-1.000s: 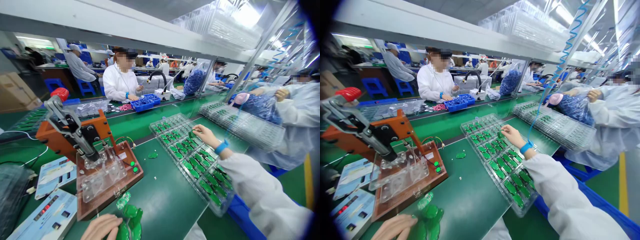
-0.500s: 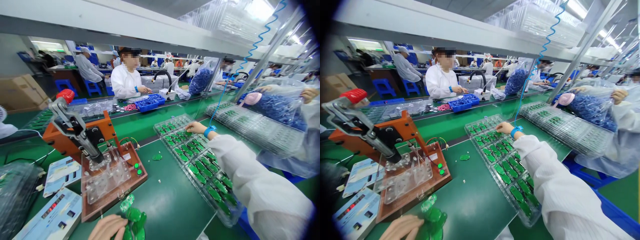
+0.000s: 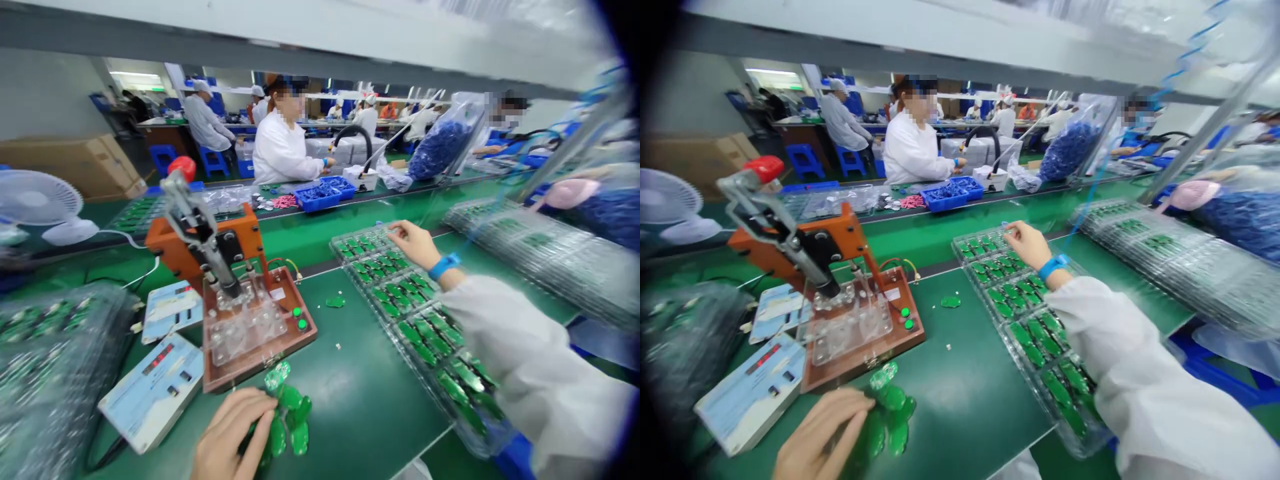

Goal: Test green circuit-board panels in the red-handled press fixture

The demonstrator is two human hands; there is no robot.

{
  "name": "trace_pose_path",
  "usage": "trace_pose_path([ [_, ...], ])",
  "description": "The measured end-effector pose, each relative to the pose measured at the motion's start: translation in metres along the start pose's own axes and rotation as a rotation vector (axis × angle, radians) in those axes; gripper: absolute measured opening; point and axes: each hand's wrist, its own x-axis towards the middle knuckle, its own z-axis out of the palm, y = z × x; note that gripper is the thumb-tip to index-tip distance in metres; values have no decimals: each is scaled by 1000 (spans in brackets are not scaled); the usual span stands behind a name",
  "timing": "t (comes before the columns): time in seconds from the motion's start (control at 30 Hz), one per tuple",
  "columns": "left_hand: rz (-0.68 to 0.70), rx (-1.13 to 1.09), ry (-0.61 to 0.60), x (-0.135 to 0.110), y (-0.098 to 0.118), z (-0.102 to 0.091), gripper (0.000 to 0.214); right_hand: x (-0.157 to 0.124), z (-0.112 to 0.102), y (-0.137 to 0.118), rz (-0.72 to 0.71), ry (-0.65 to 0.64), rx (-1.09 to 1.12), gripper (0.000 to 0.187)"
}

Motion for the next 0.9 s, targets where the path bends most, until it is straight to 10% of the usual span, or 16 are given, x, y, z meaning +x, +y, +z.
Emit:
trace_pose_path([
  [0.2,-164,59,11,-2,-4,-21,13,-74,-16,-97,-530,-80,194,20],
  [0.37,-120,63,-285,-15,-17,-45,20,-144,-1,-153,-964,-523,252,23],
  [0.63,-82,120,-567,-8,-14,-47,49,-171,57,-189,-1088,-887,363,25],
  [0.9,-89,153,-661,2,-12,-48,33,-160,59,-210,-1129,-1028,257,42],
])
